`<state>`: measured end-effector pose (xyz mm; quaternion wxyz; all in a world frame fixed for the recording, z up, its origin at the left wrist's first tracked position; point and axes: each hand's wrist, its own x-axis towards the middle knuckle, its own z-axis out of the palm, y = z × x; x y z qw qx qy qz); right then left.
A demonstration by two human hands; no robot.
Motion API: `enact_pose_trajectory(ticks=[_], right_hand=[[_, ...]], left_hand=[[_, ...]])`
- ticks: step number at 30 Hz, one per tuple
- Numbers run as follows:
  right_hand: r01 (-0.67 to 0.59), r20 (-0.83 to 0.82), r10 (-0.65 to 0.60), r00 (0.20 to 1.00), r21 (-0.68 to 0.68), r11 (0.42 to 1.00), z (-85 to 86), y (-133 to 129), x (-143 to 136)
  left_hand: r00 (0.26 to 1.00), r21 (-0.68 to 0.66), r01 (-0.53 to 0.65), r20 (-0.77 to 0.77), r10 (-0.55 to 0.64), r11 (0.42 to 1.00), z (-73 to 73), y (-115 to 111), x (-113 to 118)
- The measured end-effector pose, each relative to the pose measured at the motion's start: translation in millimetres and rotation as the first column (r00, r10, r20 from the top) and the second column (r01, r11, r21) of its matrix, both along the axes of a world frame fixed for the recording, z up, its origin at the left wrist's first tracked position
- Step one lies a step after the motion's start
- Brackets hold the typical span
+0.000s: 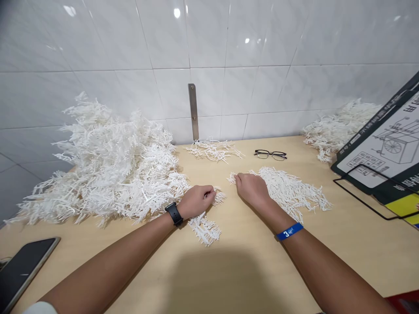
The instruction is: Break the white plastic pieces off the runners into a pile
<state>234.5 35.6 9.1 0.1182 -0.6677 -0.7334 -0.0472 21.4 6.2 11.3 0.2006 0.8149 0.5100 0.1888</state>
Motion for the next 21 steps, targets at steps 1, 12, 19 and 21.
enact_pose_trajectory(ticks=[1, 12, 19, 21], right_hand=[[0.001, -0.005, -0.001, 1.0, 0.015, 1.0, 0.6, -1, 0], [-0.426, -0.352, 0.388, 0.852, -0.034, 0.904, 1.7, -17, -19], [-0.446, -0.125, 0.446, 0.886, 0.029, 0.895, -3.0, -16, -22], [-0.427, -0.09, 0.431, 0.898, 0.053, 0.903, -3.5, -15, -21]], left_hand=[[1.0, 0.0, 0.0, -0.001, 0.0, 1.0, -0.3, 0, 0], [0.999, 0.0, 0.02, 0.028, -0.02, 1.0, -1.4, -1, -1], [1.0, 0.005, 0.029, 0.011, -0.029, 1.0, -1.7, 0, -1], [0.999, 0.008, 0.034, 0.015, -0.034, 0.999, -1.8, 0, -1]])
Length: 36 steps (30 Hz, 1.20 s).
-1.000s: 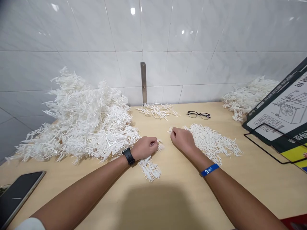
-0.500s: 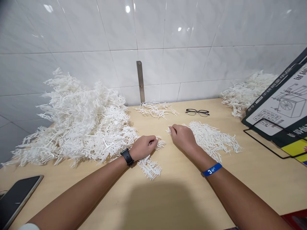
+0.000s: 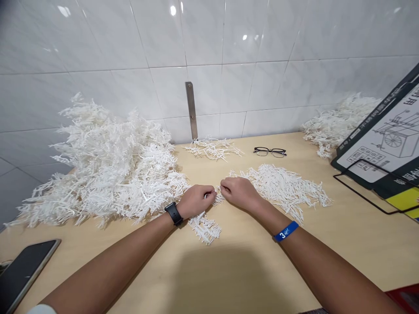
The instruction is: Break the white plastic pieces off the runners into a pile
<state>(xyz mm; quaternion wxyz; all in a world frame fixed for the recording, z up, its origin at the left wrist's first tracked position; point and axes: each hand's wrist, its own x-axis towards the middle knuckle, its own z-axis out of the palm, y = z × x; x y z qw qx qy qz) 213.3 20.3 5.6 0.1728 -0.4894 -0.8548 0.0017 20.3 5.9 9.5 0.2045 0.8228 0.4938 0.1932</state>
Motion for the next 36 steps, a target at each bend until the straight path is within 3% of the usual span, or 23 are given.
enact_pose_trajectory(ticks=[6, 17, 24, 27, 32, 36], right_hand=[[0.075, 0.058, -0.081, 0.995, 0.105, 0.992, 0.4, 3, -3], [0.166, 0.071, -0.178, 0.981, 0.148, 0.975, -2.2, 10, -7], [0.149, 0.048, -0.159, 0.986, 0.17, 0.974, -8.1, 13, -5], [0.164, 0.045, -0.173, 0.984, 0.157, 0.974, -6.8, 16, 3], [0.381, -0.061, -0.377, 0.924, 0.07, 0.922, 1.8, 21, 23], [0.323, -0.016, -0.323, 0.946, -0.006, 0.946, 0.7, 21, 28]], left_hand=[[1.0, 0.011, 0.008, -0.002, -0.008, 1.0, -0.8, 1, 0], [1.0, 0.011, -0.017, -0.001, 0.017, 1.0, -3.4, 6, 4], [1.0, 0.028, -0.007, 0.026, 0.007, 1.0, -5.6, 9, 6], [1.0, 0.023, -0.006, 0.028, 0.006, 1.0, -6.2, 8, 4], [0.999, -0.011, -0.014, 0.047, 0.015, 1.0, -6.3, 5, -1], [0.998, -0.022, -0.02, 0.067, 0.021, 1.0, -6.3, 5, -1]])
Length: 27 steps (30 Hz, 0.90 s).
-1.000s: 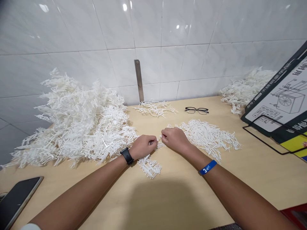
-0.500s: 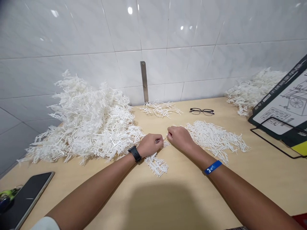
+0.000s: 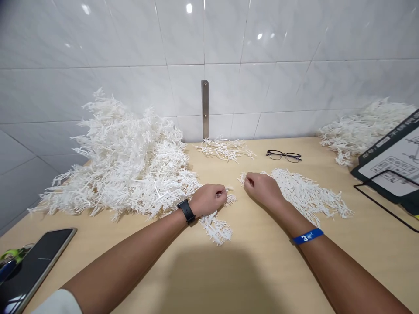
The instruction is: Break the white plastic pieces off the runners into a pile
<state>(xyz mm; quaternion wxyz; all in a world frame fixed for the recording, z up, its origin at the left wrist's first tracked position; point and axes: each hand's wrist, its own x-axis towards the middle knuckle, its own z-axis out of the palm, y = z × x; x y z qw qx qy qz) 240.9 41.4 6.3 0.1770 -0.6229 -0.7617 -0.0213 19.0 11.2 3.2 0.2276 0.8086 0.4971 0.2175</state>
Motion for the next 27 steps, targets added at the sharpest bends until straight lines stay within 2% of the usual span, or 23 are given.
enact_pose_trajectory(ticks=[3, 9, 15, 21, 27], right_hand=[[-0.081, -0.024, 0.081, 0.996, -0.007, 0.997, -3.9, 0, -2], [-0.095, -0.072, 0.091, 0.993, -0.059, 0.994, -7.7, 1, 0], [-0.256, -0.257, 0.261, 0.931, 0.055, 0.965, -6.2, -8, -8], [-0.436, -0.036, 0.439, 0.898, 0.076, 0.897, -5.5, -17, -21], [-0.439, 0.16, 0.418, 0.894, 0.125, 0.89, -5.5, -16, -24]], left_hand=[[1.0, 0.019, 0.007, 0.011, -0.007, 1.0, 0.5, 0, 0], [1.0, 0.001, 0.01, -0.008, -0.01, 1.0, 4.5, -2, 1], [1.0, 0.024, 0.006, -0.018, -0.006, 1.0, 4.0, -2, 1], [0.999, 0.046, 0.023, -0.029, -0.022, 0.999, 3.8, -3, 1], [0.998, 0.067, 0.023, -0.056, -0.019, 0.997, 1.3, -3, 2]])
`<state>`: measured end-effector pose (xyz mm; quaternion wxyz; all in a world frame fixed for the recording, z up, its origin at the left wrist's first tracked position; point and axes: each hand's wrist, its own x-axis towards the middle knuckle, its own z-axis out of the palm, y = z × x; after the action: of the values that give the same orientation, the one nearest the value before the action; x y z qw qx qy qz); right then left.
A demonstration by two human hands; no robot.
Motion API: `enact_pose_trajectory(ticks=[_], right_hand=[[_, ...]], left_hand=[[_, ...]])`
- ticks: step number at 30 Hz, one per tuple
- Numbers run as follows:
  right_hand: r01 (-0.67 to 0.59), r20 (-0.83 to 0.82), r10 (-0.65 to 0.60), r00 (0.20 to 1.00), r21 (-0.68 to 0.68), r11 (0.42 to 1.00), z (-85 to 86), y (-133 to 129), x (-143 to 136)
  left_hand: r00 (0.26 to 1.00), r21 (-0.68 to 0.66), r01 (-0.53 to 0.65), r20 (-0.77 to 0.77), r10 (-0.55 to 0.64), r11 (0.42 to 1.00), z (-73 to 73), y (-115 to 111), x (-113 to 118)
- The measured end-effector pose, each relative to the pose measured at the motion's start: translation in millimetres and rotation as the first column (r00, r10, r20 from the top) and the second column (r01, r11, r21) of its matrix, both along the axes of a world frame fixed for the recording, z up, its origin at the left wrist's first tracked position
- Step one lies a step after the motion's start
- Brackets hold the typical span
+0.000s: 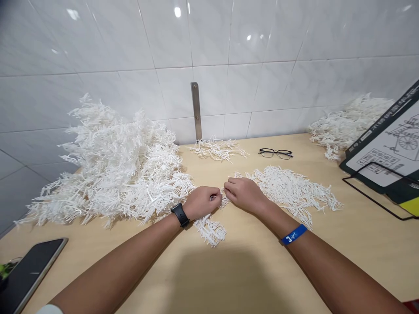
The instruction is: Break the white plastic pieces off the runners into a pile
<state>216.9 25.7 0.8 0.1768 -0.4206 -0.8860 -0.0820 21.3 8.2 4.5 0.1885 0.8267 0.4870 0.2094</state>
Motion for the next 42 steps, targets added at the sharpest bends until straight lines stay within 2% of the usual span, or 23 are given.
enact_pose_trajectory(ticks=[5, 9, 11, 12, 14, 15, 17, 19, 25, 28, 30, 33, 35, 37, 42], right_hand=[[0.092, -0.011, -0.092, 0.996, 0.018, 0.996, 2.8, -3, -7], [0.138, -0.039, -0.138, 0.99, -0.002, 0.99, 3.5, -1, -9], [0.236, -0.077, -0.236, 0.969, -0.012, 0.972, 5.8, 5, 0], [0.318, -0.103, -0.318, 0.942, -0.02, 0.948, 7.6, 9, 8], [0.529, -0.184, -0.533, 0.826, -0.072, 0.845, 11.8, 19, 28], [0.596, -0.191, -0.603, 0.774, -0.1, 0.797, 13.5, 23, 37], [0.654, -0.166, -0.668, 0.726, -0.134, 0.744, 14.6, 29, 50], [0.656, -0.122, -0.676, 0.727, -0.165, 0.736, 12.4, 30, 53], [0.592, -0.064, -0.616, 0.785, -0.217, 0.776, 3.3, 27, 42], [0.523, -0.109, -0.552, 0.826, -0.213, 0.825, 5.4, 22, 37], [0.426, -0.202, -0.461, 0.864, -0.196, 0.883, 8.7, 15, 30], [0.203, -0.291, -0.265, 0.919, -0.226, 0.953, 12.7, 2, 16], [0.07, -0.252, -0.135, 0.958, -0.251, 0.966, 12.9, -3, 8], [0.003, -0.169, -0.044, 0.985, -0.236, 0.972, 10.7, -5, 3], [-0.018, -0.036, 0.012, 0.999, -0.162, 0.987, 3.5, -3, 0]], left_hand=[[0.998, -0.027, -0.015, 0.057, 0.016, 1.0, -3.4, 5, 1], [0.993, -0.085, -0.035, 0.107, 0.044, 0.996, 0.0, 5, 3], [0.996, -0.087, -0.03, 0.085, 0.038, 0.996, 1.9, 1, 3], [0.998, -0.075, -0.022, 0.06, 0.026, 0.997, 2.5, -1, 4], [1.0, -0.05, -0.001, 0.015, 0.002, 0.999, 2.6, -5, 4], [1.0, -0.043, 0.001, 0.004, -0.001, 0.999, 2.2, -7, 4], [1.0, -0.052, -0.012, 0.005, 0.012, 0.999, 1.2, -7, 4], [1.0, -0.057, -0.025, 0.015, 0.026, 0.998, 0.3, -6, 4], [1.0, -0.04, -0.008, 0.026, 0.009, 0.999, 0.5, -4, 2], [1.0, -0.037, 0.001, 0.016, -0.001, 0.999, 0.3, -4, 2], [1.0, -0.027, 0.005, 0.014, -0.005, 1.0, -0.3, -3, 2], [1.0, -0.018, 0.01, 0.012, -0.01, 1.0, -0.8, -3, 2], [1.0, -0.023, 0.008, 0.008, -0.008, 1.0, -0.4, -2, 2], [1.0, -0.034, 0.0, 0.006, 0.0, 0.999, 0.3, -3, 3], [0.999, -0.073, -0.003, 0.037, 0.006, 0.997, 0.6, -2, 2]])
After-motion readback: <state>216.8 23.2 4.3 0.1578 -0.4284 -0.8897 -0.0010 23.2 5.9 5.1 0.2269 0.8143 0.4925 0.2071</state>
